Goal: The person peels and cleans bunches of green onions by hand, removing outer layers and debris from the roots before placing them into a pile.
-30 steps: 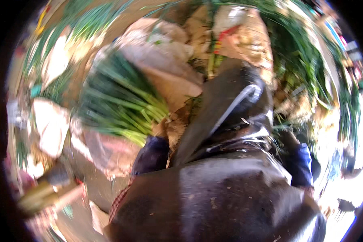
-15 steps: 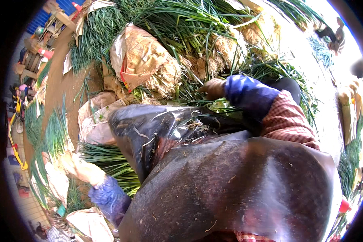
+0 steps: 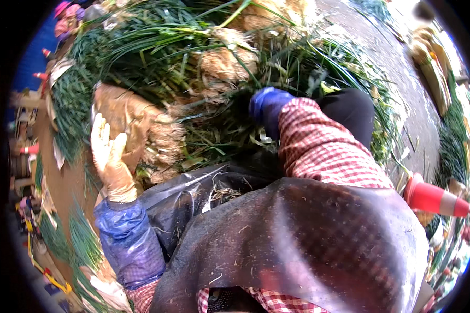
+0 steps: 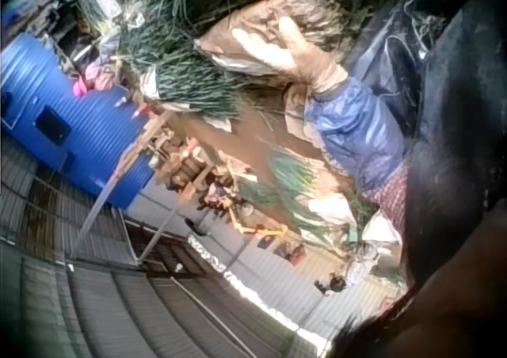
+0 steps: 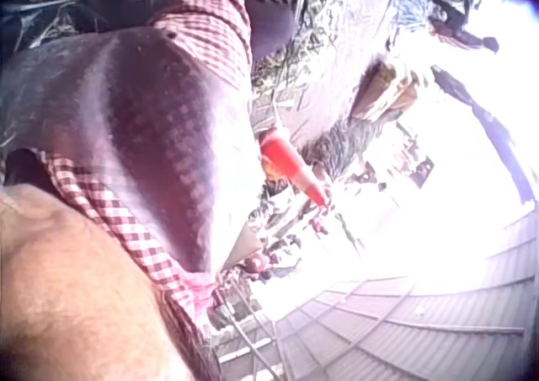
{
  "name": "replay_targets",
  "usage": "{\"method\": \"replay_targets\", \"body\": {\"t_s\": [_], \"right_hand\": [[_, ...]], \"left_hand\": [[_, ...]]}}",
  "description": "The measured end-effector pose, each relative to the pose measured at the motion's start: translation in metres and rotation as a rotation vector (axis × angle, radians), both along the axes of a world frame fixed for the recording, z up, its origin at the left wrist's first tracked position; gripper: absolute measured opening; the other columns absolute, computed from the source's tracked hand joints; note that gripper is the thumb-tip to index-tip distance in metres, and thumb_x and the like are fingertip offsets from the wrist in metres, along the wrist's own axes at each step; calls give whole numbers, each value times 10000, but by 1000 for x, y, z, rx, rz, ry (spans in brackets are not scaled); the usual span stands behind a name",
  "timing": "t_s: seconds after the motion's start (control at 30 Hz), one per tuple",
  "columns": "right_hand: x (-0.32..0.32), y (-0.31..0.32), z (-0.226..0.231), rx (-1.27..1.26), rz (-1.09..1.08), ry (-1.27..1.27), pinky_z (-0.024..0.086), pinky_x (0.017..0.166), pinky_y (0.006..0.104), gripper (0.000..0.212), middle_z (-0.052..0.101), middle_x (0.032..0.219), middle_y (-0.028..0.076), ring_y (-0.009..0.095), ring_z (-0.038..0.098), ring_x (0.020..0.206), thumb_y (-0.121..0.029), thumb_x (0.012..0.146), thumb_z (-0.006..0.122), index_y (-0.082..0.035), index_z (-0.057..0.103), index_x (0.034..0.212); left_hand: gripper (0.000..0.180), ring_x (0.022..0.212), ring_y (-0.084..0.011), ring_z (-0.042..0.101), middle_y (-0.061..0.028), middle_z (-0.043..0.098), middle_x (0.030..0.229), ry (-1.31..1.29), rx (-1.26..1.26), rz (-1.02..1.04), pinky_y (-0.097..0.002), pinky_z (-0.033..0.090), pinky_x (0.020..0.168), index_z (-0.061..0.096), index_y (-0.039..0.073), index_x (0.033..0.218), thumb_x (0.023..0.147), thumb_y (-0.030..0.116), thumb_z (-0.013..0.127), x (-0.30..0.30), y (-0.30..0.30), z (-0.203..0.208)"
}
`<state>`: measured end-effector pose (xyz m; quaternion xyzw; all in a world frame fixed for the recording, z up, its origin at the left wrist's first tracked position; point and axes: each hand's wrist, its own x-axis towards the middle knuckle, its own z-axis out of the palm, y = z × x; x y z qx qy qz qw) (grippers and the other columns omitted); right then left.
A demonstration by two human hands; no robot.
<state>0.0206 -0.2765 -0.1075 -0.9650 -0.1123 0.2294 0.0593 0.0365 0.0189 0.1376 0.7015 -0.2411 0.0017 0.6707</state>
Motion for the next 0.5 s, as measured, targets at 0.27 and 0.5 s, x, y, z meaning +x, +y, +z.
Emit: {"method": "replay_targets", "body": {"t_s": [0.27,0.5], "right_hand": [[-56,-230,60,-207,-469,63,475,821,403,558,630,1003,159,322,590,921,-537,801,531,-69,634,1087],[-218,-371,80,-302,-803,193,461,874,411,638,636,1071,169,324,593,1011,-628,810,499,-59,650,1056]], "left_hand": [[629,1308,-244,332,-107,387,1405,5,184,-75,-370,215,1104,385,0,1366,793,65,636,4,-29,6],[585,1253,-248,394,-129,459,1333,-80,381,-109,-367,252,1087,456,11,1317,759,64,622,13,-36,-18]]}}
